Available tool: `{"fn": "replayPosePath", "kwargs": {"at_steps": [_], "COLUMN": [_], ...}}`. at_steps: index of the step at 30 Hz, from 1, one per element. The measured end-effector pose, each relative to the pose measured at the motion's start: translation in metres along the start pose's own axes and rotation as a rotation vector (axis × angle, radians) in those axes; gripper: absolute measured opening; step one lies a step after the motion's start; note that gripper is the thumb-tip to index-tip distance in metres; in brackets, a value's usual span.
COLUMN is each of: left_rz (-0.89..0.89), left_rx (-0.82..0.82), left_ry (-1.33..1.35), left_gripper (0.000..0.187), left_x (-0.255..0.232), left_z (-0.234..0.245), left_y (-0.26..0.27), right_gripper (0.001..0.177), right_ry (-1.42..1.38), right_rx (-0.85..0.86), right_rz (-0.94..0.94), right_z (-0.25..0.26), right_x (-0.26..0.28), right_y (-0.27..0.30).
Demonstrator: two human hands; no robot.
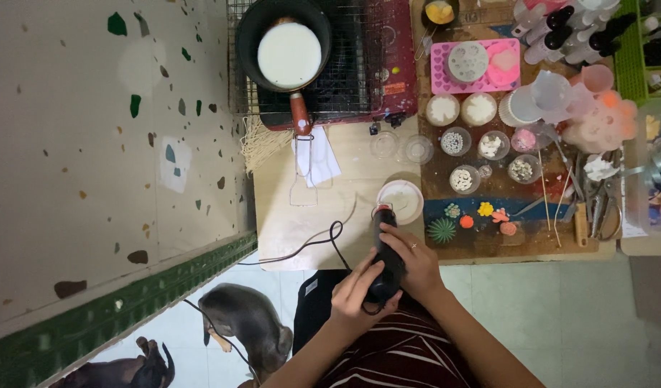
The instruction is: The person is decorating a decorative candle with small wax pieces using a stick and a heat gun.
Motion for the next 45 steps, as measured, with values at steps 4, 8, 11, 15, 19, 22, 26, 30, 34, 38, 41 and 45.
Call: {"fn": "replayPosePath", "kwargs": {"at_steps": [4,8,11,15,19,22,26,30,34,38,41,45], "left_rz": [0.016,0.062,0.289,0.505,0.408,0.483,0.426,0.487,0.479,0.476,0.434,0.385], "left_rx": [-0.003,-0.096,-0.144,-0.174,-0.202,-0.175,-0.053,0.052,0.105,0.145,0.149,0.142], "left_ry": [-0.027,0.017,0.071,0.213,0.237,0.396,0.383,0.487,0.487,0.497,0.503,0.454], "left_gripper": [0.063,0.066,0.068,0.062,0.060,0.058,0.058,0.058,0.062,0.059,0.061,0.062], "left_x": [-0.002,0.000,0.007,0.029,0.052,0.061,0.066,0.061,0.068,0.066,0.064,0.063], "left_z": [0.004,0.009,0.011,0.009,0.005,0.006,0.004,0.005,-0.002,-0.005,-0.007,-0.006], "left_y": [-0.009,-0.033,-0.052,-0.078,-0.101,-0.116,-0.124,-0.133,-0.131,-0.132,-0.132,-0.129], "right_gripper": [0.047,0.057,0.067,0.077,0.069,0.066,0.063,0.058,0.059,0.069,0.077,0.072], "right_ry": [0.035,0.095,0.162,0.252,0.217,0.144,0.110,0.100,0.104,0.068,0.123,0.153], "right_rx": [0.039,0.107,0.187,0.389,0.369,0.400,0.399,0.363,0.325,0.353,0.322,0.315], "right_rz": [0.003,-0.003,0.009,-0.008,0.022,-0.015,-0.132,-0.165,-0.120,-0.264,-0.294,-0.401], "right_z": [0.001,0.000,0.002,0.013,0.024,0.035,0.041,0.045,0.054,0.059,0.063,0.066], "right_x": [-0.003,-0.011,-0.014,-0.014,-0.014,-0.005,-0.015,-0.027,-0.026,-0.024,-0.011,-0.001], "right_y": [-0.008,-0.029,-0.060,-0.105,-0.125,-0.137,-0.142,-0.144,-0.140,-0.134,-0.131,-0.124]}}
Point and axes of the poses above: each hand's wrist, its own y-axis away from the middle knuckle, its own z-axis out of the back of the hand, x = y × z, the point moved 1 cm from there along -y, towards the middle knuckle, and after that the axes turned 13 degrees about -z, right-handed, at the moved point
